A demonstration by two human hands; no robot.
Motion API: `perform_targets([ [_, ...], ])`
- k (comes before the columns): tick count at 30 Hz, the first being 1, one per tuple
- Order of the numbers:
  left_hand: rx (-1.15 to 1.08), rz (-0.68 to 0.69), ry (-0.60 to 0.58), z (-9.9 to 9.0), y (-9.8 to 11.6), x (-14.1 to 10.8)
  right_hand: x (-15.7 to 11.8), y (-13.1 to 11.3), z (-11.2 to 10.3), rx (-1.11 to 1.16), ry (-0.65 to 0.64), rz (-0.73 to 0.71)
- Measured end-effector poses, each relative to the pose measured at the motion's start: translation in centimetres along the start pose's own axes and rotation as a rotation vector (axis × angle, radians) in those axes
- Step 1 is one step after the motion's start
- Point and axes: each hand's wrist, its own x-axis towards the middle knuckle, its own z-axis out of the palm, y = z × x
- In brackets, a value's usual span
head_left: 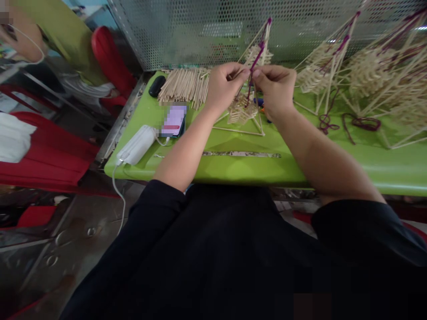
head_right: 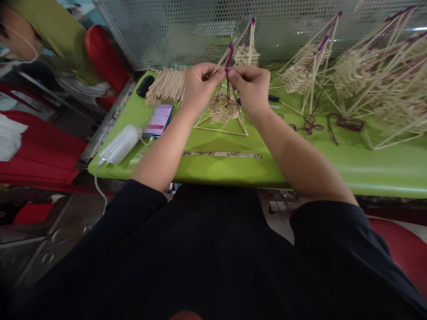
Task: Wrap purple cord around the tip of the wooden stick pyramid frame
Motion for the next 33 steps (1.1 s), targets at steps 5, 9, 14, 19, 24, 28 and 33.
perform_targets([
  [5,-0.008,0.036,0.029,0.4,-0.4,0.1,-0.6,-0.3,0.4,0.002,0.018,0.034],
  [9,0.009,0.044,0.021,0.5,-0.6,0.2,-0.9,-0.9,0.6,-0.044,0.008,0.073],
  [14,0.017,0.048,0.016,0.5,-1.2,0.3,-0.7,0.0,0.6,-0.028,-0.008,0.008],
  [19,0.008,0.018,0.027,0.5,-1.4,0.3,-0.6,0.4,0.4,-0.064,0.001,-0.035],
  [24,0.027,0.017,0.005,0.4,-1.0,0.0,-0.5,-0.1,0.2,-0.082,0.063,-0.022],
  [28,-0.006,0.030,0.001,0.4,-0.7,-0.2,-0.7,-0.5,0.2,-0.060,0.085,-0.006],
  [33,-0.020,0.041,0.038,0.5,-0.4,-0.4,-1.3,-1.5,0.4,-0.054,0.091,-0.060],
])
